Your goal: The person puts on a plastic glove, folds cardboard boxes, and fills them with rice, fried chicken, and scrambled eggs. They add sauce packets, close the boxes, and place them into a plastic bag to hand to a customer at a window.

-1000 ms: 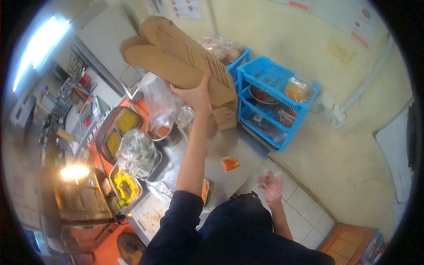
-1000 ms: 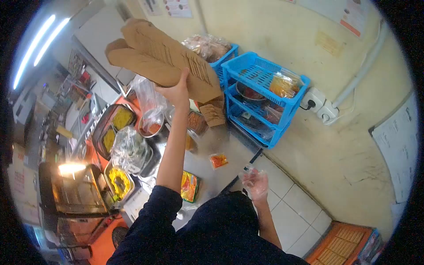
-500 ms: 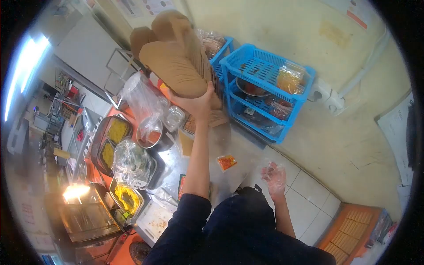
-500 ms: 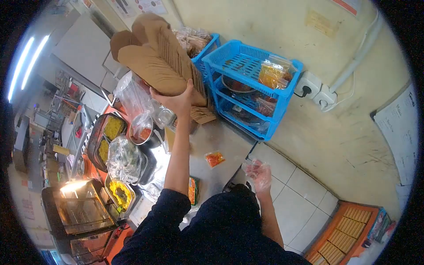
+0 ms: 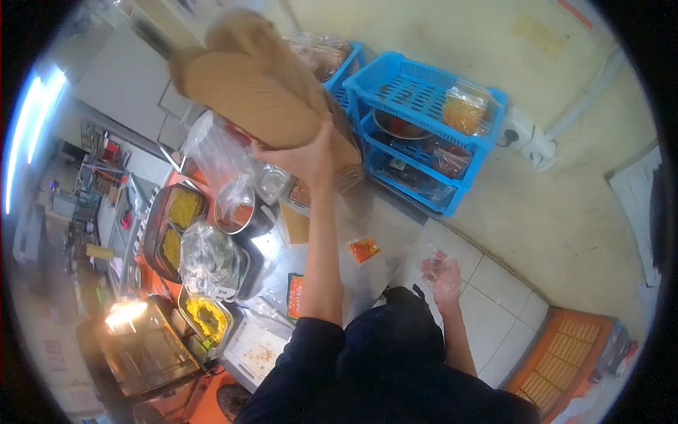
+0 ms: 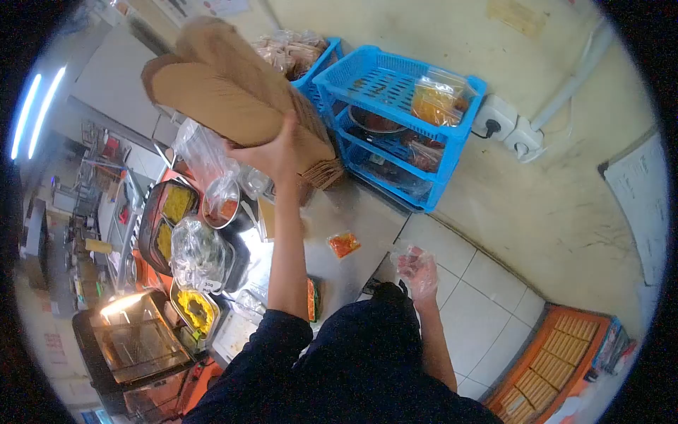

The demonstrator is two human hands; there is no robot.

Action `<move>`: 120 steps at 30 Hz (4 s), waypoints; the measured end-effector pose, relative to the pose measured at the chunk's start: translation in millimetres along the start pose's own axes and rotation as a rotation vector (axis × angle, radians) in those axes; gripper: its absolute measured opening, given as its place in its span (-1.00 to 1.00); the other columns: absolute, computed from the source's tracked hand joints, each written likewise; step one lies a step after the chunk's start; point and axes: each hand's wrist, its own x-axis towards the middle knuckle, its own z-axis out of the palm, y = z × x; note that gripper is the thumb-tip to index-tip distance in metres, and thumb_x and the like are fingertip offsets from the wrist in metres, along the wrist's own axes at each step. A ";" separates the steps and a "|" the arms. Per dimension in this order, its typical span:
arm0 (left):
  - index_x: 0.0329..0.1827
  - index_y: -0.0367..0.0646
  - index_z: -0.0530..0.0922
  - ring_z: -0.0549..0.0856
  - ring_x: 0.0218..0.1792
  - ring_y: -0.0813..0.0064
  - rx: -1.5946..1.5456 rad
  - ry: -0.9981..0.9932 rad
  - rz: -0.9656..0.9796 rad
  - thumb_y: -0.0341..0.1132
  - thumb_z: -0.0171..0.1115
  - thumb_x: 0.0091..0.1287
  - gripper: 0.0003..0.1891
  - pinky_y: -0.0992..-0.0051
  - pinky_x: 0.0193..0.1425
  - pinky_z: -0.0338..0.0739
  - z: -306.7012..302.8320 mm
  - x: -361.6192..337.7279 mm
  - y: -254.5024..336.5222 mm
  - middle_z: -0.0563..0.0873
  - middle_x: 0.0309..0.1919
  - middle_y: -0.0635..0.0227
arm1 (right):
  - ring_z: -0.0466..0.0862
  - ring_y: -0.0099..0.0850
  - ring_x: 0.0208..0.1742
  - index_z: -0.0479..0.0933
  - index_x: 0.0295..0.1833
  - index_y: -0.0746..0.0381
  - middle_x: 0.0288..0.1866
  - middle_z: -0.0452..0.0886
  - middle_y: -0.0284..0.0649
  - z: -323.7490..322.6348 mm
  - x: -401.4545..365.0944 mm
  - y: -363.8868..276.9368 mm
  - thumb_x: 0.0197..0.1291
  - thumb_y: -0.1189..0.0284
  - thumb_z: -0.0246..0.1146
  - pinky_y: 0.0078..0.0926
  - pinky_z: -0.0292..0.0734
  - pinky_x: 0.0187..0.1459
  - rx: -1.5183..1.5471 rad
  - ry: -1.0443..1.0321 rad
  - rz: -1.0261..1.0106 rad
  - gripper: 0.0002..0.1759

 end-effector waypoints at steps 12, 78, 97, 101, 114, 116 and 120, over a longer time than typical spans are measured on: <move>0.35 -0.51 0.12 0.32 0.25 -0.06 0.321 0.119 0.017 -0.01 0.76 -0.36 0.28 -0.04 0.44 0.13 21.5 -6.1 1.6 0.28 0.20 -0.09 | 0.65 -0.16 0.09 0.43 0.34 0.28 -0.06 0.66 -0.06 15.8 21.3 2.5 0.49 -0.09 -0.03 -0.21 0.55 0.09 0.101 -0.050 0.024 -0.33; 0.01 -0.23 0.70 0.71 -0.10 0.28 0.499 -0.184 0.070 -0.55 0.46 0.15 -0.67 0.39 0.00 0.59 -281.8 -51.6 78.5 0.72 -0.12 0.18 | -0.02 -0.02 0.69 -0.23 0.70 0.11 0.72 -0.11 0.01 315.5 -33.8 79.9 0.17 -0.38 0.21 -0.02 -0.11 0.63 -0.012 -1.304 0.404 0.27; -0.11 -0.27 0.65 0.69 -0.16 0.21 0.416 -0.103 0.013 -0.63 0.38 0.18 -0.77 0.37 -0.11 0.59 -326.1 -26.1 84.4 0.69 -0.15 0.15 | 0.16 -0.12 0.62 -0.18 0.69 0.07 0.65 0.07 -0.02 306.8 -54.2 92.4 0.16 -0.23 0.34 -0.12 0.09 0.58 -0.038 -1.276 0.486 0.22; -0.10 -0.25 0.64 0.67 -0.14 0.14 0.547 -0.176 0.200 -0.57 0.36 0.25 -0.82 0.33 -0.11 0.60 -330.8 -29.6 75.4 0.67 -0.13 0.18 | 0.16 -0.14 0.63 -0.27 0.70 0.04 0.70 -0.01 -0.05 318.3 -58.7 95.0 0.19 -0.38 0.19 -0.10 0.11 0.58 -0.119 -1.214 0.456 0.24; -0.20 -0.20 0.80 0.69 -0.36 0.51 0.478 -0.188 -0.040 -0.52 0.47 0.20 -0.88 0.51 -0.22 0.55 -374.2 -7.3 110.8 0.77 -0.36 0.30 | 0.26 -0.22 0.57 0.03 0.64 0.31 0.67 0.11 -0.09 291.9 -25.7 101.4 0.33 -0.46 -0.28 -0.22 0.13 0.53 -0.612 -1.602 0.126 0.15; -0.19 -0.20 0.79 0.68 -0.36 0.52 0.522 -0.137 -0.032 -0.52 0.47 0.19 -0.86 0.51 -0.23 0.54 -384.0 -11.4 112.3 0.77 -0.35 0.29 | 0.22 -0.23 0.60 -0.01 0.65 0.33 0.68 0.08 -0.10 294.7 -34.5 93.3 0.28 -0.49 -0.25 -0.22 0.08 0.55 -0.651 -1.589 0.226 0.20; -0.20 -0.21 0.80 0.68 -0.37 0.50 0.622 0.018 -0.048 -0.49 0.47 0.22 -0.89 0.50 -0.22 0.55 -405.2 -19.7 108.7 0.76 -0.36 0.28 | 0.15 -0.16 0.64 -0.25 0.70 0.15 0.72 -0.02 -0.09 302.8 -43.8 97.4 0.14 -0.59 -0.19 -0.15 0.10 0.54 -0.716 -1.718 0.444 0.30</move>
